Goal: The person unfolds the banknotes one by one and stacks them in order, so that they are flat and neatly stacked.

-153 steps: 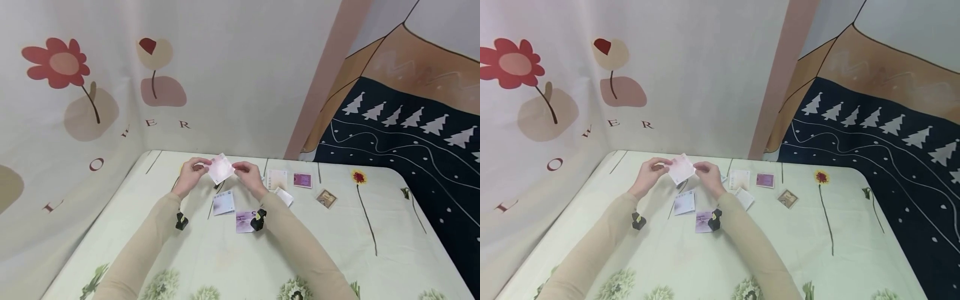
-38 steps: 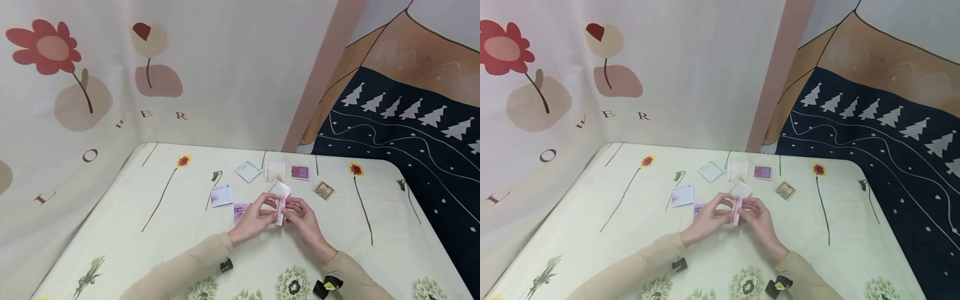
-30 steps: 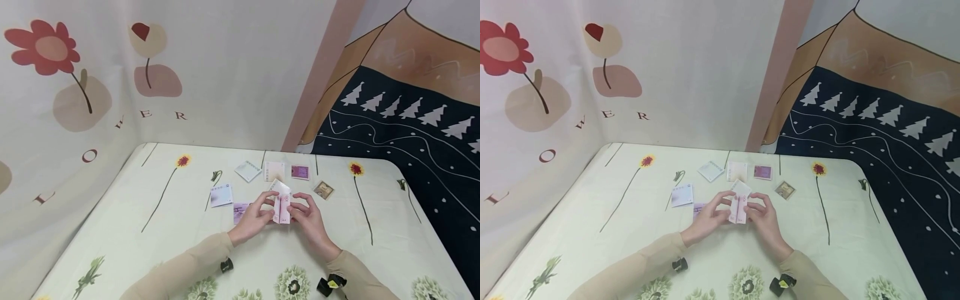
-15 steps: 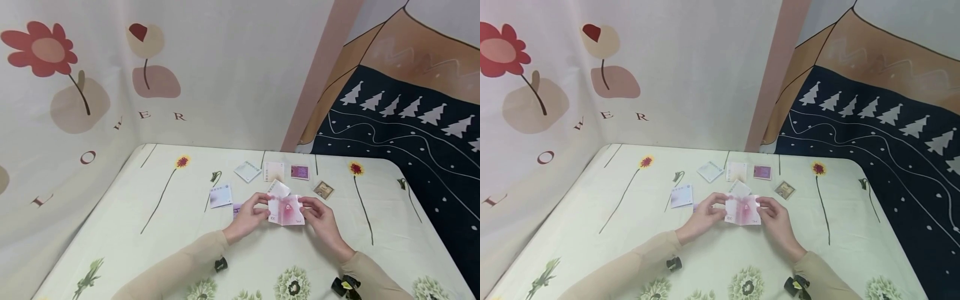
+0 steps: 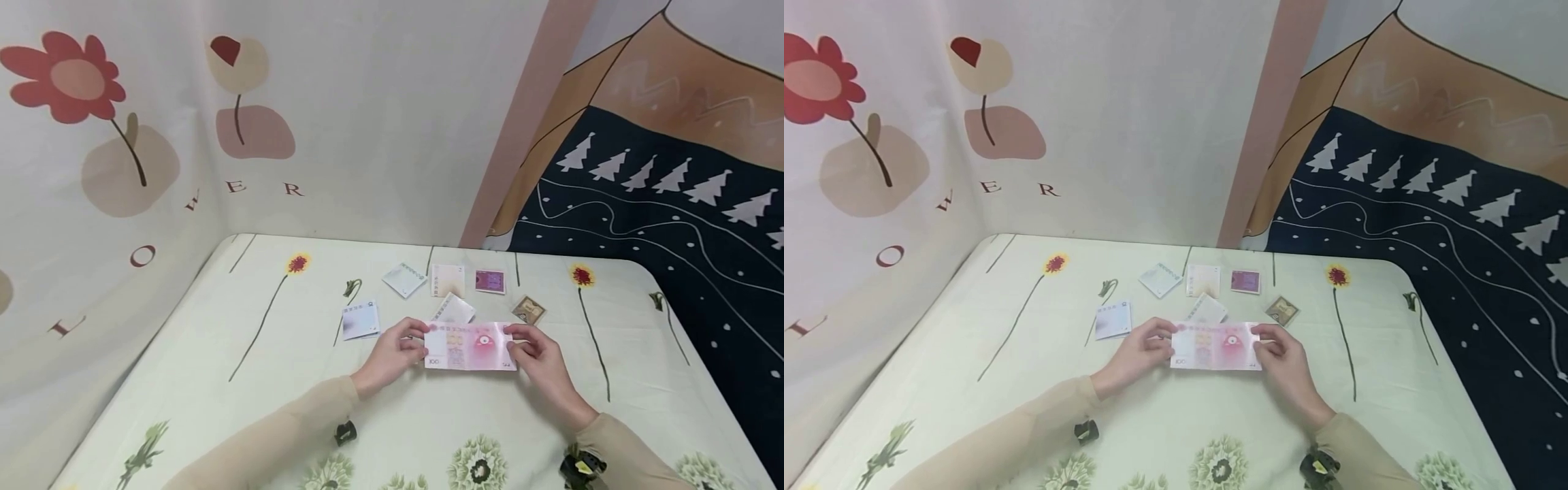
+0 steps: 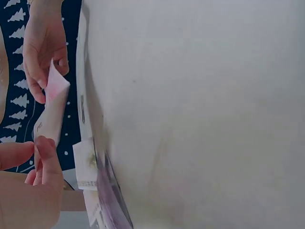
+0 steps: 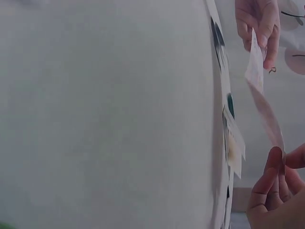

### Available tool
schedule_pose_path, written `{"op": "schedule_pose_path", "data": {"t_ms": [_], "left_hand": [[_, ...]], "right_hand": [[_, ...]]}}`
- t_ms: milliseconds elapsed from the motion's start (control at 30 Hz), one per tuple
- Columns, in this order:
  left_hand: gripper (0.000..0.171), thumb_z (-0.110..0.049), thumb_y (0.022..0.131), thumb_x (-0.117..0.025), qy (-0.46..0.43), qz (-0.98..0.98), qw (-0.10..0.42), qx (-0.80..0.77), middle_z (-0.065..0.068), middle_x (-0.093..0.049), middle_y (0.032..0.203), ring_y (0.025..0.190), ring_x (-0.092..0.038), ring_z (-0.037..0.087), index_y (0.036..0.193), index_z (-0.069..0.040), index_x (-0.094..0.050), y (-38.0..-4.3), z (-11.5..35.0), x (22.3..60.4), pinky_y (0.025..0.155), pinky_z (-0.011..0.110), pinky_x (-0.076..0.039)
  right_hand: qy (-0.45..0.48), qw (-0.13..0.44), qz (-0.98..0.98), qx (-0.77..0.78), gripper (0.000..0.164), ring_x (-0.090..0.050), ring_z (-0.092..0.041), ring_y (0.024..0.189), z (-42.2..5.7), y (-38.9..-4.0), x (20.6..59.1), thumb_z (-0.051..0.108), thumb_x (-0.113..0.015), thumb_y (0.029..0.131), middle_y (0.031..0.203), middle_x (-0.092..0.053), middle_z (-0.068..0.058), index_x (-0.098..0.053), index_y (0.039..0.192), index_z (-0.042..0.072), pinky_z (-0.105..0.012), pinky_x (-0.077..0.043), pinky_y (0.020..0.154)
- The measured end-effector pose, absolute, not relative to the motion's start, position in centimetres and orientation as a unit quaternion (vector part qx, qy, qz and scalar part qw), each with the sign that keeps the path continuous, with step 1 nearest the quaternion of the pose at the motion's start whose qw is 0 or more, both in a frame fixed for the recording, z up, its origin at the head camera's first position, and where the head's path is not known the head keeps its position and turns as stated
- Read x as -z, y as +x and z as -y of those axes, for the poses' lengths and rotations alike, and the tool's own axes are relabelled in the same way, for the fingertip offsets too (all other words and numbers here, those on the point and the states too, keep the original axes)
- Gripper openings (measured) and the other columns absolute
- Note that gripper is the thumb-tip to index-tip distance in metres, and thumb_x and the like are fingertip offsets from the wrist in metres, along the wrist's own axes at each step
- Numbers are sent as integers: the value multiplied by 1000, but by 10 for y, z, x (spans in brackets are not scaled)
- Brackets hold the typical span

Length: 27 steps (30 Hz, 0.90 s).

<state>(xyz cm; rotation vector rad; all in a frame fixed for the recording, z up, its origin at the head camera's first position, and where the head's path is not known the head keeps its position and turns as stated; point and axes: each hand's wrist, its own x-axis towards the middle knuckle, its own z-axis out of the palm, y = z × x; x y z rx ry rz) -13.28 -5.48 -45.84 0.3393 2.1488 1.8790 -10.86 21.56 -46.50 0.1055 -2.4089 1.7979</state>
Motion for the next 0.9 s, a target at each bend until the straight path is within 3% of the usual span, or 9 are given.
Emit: {"op": "schedule_pose_path", "data": {"t_ms": [267, 567, 900], "left_hand": [[34, 12, 79, -65, 118, -752, 136, -634, 10, -61, 99, 77, -58, 11, 111, 4, -58, -134, 60, 463, 69, 21, -53], [27, 11, 78, -67, 115, -778, 123, -606, 10, -64, 87, 82, -62, 18, 104, 5, -62, -134, 60, 464, 74, 25, -53], [27, 13, 75, -70, 113, -788, 143, -588, 6, -63, 82, 75, -62, 16, 100, 5, -65, -135, 57, 469, 67, 23, -53]], "right_hand": [[16, 32, 809, -587, 21, -61, -6, 77, -221, -110, 470, -4, -63, 88, 101, -61, -19, -62, 109, -7, -19, -49, 63], [27, -3, 804, -594, 21, -60, -4, 81, -226, -114, 471, -7, -64, 87, 97, -64, -20, -61, 107, -13, -17, -51, 70], [5, -69, 821, -567, 26, -58, -12, 68, -238, -116, 471, 3, -67, 89, 90, -68, -15, -63, 110, -10, -24, -48, 56]]}}
